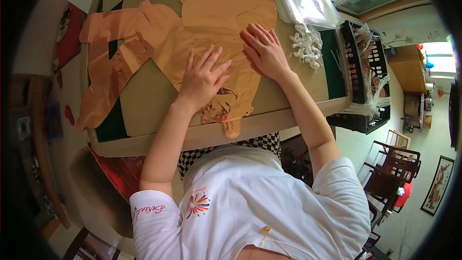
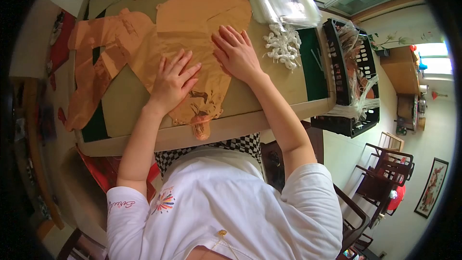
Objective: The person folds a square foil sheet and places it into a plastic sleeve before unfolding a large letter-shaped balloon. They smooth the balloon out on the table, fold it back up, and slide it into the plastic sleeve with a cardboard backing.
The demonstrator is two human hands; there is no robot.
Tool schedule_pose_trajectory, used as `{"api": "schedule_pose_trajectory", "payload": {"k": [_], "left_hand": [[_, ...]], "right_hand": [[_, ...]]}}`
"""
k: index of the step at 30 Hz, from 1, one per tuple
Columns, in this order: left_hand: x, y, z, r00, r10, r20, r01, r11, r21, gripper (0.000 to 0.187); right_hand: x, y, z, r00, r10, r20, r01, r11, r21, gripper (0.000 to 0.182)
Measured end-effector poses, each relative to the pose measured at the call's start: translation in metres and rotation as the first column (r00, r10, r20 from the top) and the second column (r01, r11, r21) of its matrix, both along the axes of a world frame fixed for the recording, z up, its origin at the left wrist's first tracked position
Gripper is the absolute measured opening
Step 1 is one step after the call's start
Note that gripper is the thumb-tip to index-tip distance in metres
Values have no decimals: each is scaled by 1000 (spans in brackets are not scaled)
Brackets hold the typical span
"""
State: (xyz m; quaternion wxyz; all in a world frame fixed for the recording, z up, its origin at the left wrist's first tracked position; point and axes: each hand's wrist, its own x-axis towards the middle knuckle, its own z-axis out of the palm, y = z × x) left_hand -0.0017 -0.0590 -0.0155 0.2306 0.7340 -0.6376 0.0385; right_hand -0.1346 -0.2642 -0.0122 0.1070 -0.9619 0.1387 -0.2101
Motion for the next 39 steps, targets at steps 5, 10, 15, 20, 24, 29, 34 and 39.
{"api": "schedule_pose_trajectory", "payload": {"k": [5,10,15,20,24,29,34,39], "left_hand": [[-5,-2,-2,999,41,5,-41,999,1,39],[-6,-2,-3,999,51,-5,-51,999,4,39],[-3,-3,-6,999,28,-23,-28,1000,0,38],[-3,-3,-1,999,17,-51,-18,1000,-8,42],[-4,-1,1,998,-6,-59,5,1000,-14,46],[-5,-1,-2,999,1,-44,-1,1000,6,45],[-5,-1,-3,998,-2,-60,2,1000,7,44],[-4,-1,-2,999,0,-46,2,1000,28,43]], "right_hand": [[0,0,-1,999,10,-38,-10,1000,1,44],[0,-1,-2,999,9,-40,-9,1000,8,45],[0,-2,-2,999,13,-45,-13,1000,8,45],[0,-1,-1,999,15,-42,-15,1000,4,46],[0,-1,-1,999,16,-51,-15,1000,14,46],[0,-2,-1,1000,26,-17,-27,998,-60,44],[8,-16,5,948,-307,83,296,947,125,31],[15,-26,11,933,-338,-122,356,914,195,23]]}}
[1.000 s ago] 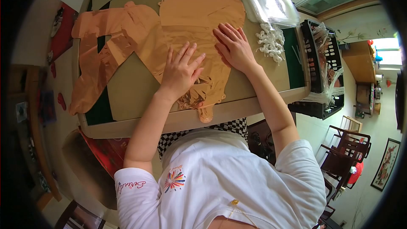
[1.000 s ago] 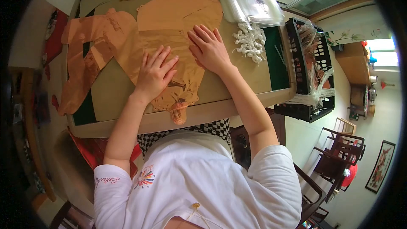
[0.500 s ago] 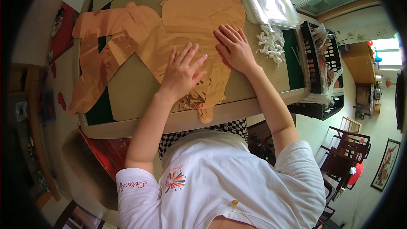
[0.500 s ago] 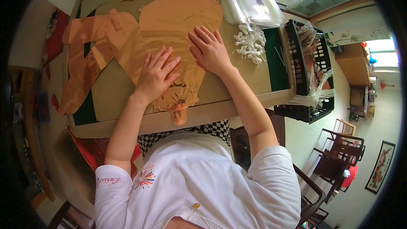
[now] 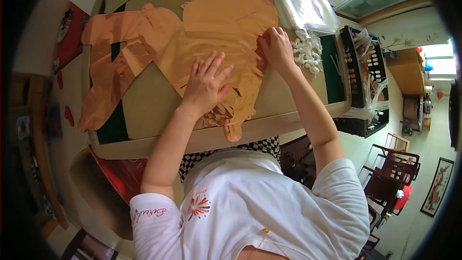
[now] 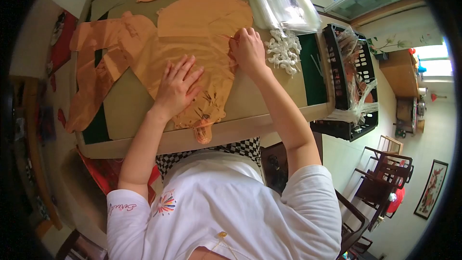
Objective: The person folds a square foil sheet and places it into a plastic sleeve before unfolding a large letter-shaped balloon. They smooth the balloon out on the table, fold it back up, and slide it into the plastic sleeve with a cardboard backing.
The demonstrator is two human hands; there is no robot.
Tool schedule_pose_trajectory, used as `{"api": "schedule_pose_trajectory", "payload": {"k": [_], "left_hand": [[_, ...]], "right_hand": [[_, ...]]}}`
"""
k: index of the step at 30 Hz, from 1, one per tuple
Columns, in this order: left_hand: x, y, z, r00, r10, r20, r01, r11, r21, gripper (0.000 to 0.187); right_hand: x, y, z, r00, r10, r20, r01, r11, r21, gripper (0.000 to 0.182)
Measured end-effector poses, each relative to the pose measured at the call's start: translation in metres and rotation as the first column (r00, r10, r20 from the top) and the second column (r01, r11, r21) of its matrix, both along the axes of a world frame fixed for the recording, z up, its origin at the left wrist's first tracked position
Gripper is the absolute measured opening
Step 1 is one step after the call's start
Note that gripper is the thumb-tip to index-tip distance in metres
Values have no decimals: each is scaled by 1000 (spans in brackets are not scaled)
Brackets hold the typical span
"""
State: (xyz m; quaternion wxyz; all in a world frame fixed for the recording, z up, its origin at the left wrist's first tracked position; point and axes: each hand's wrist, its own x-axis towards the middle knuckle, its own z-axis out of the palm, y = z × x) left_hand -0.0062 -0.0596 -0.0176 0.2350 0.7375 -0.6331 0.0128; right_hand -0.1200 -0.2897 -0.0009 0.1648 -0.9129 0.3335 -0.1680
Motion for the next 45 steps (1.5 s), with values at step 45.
{"api": "schedule_pose_trajectory", "payload": {"k": [45], "left_hand": [[35,-67,3,978,183,100,-168,975,-143,38]], "right_hand": [[-4,52,-14,901,433,-26,-430,883,-190,45]]}}
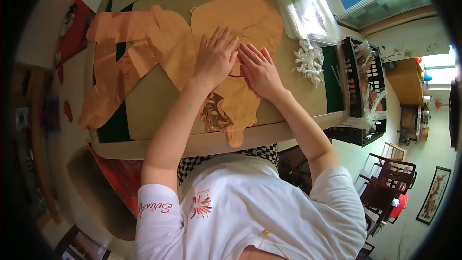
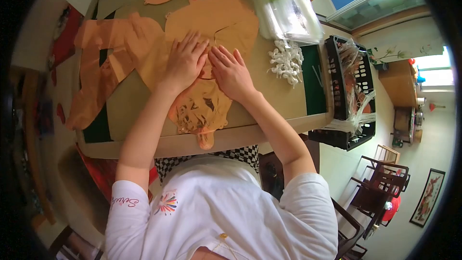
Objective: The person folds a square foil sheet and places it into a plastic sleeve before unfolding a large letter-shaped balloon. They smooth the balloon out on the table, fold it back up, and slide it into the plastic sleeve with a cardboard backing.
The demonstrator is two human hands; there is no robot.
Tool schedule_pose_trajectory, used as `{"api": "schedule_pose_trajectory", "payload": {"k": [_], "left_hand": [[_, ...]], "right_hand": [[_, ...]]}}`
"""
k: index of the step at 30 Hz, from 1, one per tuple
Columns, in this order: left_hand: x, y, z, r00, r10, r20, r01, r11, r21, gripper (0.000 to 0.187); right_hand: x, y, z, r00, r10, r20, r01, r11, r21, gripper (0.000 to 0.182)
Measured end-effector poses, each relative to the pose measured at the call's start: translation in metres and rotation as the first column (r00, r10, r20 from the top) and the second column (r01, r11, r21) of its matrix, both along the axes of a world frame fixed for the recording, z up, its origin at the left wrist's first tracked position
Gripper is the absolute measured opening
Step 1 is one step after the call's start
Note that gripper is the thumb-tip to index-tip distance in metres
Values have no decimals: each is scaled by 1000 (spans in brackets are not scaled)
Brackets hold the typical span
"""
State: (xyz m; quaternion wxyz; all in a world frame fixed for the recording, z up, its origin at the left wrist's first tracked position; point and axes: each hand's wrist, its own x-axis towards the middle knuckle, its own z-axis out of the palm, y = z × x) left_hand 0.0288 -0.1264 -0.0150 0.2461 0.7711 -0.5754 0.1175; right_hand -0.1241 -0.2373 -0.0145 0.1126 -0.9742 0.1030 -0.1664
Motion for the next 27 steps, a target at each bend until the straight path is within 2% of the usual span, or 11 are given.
{"api": "schedule_pose_trajectory", "payload": {"k": [2,6,9,11,16,19,22,25,27], "left_hand": [[0,1,-13,998,35,-50,-29,992,119,42],[-1,3,-14,999,29,-44,-25,996,89,43],[-1,3,-13,999,19,-48,-15,996,87,43],[-2,3,-11,999,23,-37,-20,995,96,43],[-3,4,-9,998,31,-60,-22,988,152,43],[-4,4,-8,996,30,-81,-19,990,142,44],[-5,4,-9,996,34,-88,-24,994,110,44],[-5,3,-10,995,49,-88,-41,995,87,44],[-6,3,-10,994,59,-95,-51,995,86,45]], "right_hand": [[0,1,1,1000,-6,-3,7,1000,26,46],[5,-10,4,999,33,21,-34,998,58,41],[31,-60,16,991,-40,128,4,962,272,33],[57,-101,16,955,-132,264,103,987,119,29],[120,-189,12,946,-310,-95,322,936,145,43],[146,-213,16,938,-266,-224,291,953,89,55],[159,-221,32,856,-250,-452,332,936,113,52],[164,-231,29,911,-221,-348,310,924,225,50],[164,-241,27,929,-130,-346,233,933,275,52]]}}
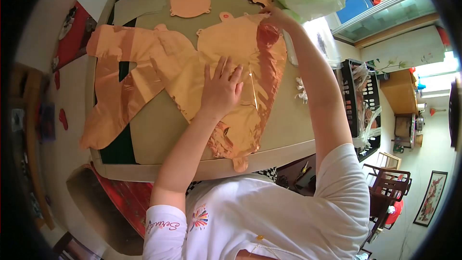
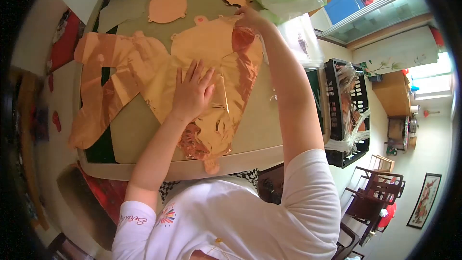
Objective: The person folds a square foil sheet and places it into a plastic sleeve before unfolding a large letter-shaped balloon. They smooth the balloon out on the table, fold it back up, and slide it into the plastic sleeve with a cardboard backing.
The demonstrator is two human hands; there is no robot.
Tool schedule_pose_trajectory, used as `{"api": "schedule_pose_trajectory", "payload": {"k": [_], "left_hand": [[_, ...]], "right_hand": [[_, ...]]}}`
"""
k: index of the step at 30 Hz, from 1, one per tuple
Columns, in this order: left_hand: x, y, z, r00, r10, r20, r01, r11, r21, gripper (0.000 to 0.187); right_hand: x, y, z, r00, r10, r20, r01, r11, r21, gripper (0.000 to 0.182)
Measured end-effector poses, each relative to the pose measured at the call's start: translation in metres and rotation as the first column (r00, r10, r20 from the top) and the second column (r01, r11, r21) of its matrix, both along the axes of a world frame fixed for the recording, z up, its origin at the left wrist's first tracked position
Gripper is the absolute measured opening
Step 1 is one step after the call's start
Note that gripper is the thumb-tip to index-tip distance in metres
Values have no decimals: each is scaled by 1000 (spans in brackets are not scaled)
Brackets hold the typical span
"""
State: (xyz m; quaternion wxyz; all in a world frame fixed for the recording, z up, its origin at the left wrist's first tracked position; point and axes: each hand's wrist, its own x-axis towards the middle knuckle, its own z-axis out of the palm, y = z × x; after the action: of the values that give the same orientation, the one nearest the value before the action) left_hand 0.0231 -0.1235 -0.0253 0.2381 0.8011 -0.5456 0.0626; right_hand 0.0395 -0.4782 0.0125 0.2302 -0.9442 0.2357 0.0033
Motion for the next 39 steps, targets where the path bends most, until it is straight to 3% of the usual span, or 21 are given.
{"api": "schedule_pose_trajectory", "payload": {"k": [1,4,7,10,13,16,20,23,26,28,31,33,35,39], "left_hand": [[0,0,1,1000,4,-5,-4,1000,5,45],[0,1,1,1000,11,-5,-11,1000,3,45],[0,2,1,1000,11,10,-11,1000,7,46],[-1,2,2,1000,9,8,-9,1000,19,46],[0,1,1,1000,8,14,-9,1000,27,46],[0,0,-1,1000,1,29,-1,1000,22,46],[0,1,1,999,-1,34,0,1000,21,45],[0,2,3,999,1,39,-2,1000,26,45],[0,2,1,999,-2,33,1,1000,31,45],[0,2,2,1000,-1,22,1,1000,30,45],[-1,1,2,1000,-3,31,2,1000,26,45],[0,1,1,999,-8,38,7,1000,23,45],[1,2,2,999,-19,37,18,1000,20,46],[0,2,2,999,-36,32,36,999,9,46]], "right_hand": [[-1,-3,-2,999,39,7,-39,999,26,54],[-3,-3,-5,994,-70,83,45,960,278,58],[-6,9,4,973,-228,34,204,921,332,63],[-11,17,15,979,-185,-86,195,972,130,67],[2,20,3,953,-280,112,254,946,199,66],[11,41,21,969,-228,93,236,967,-91,63],[21,33,7,958,-244,153,270,945,-183,66],[6,38,13,974,-218,64,227,955,-190,68],[5,23,4,951,-308,-32,308,951,5,82],[-6,35,14,963,-269,8,269,963,24,84],[-8,31,3,985,-169,47,174,970,-167,79],[-6,29,-3,979,-200,30,202,960,-191,74],[-1,50,18,940,-341,-26,339,940,-44,69],[8,69,25,970,-241,24,236,917,-321,61]]}}
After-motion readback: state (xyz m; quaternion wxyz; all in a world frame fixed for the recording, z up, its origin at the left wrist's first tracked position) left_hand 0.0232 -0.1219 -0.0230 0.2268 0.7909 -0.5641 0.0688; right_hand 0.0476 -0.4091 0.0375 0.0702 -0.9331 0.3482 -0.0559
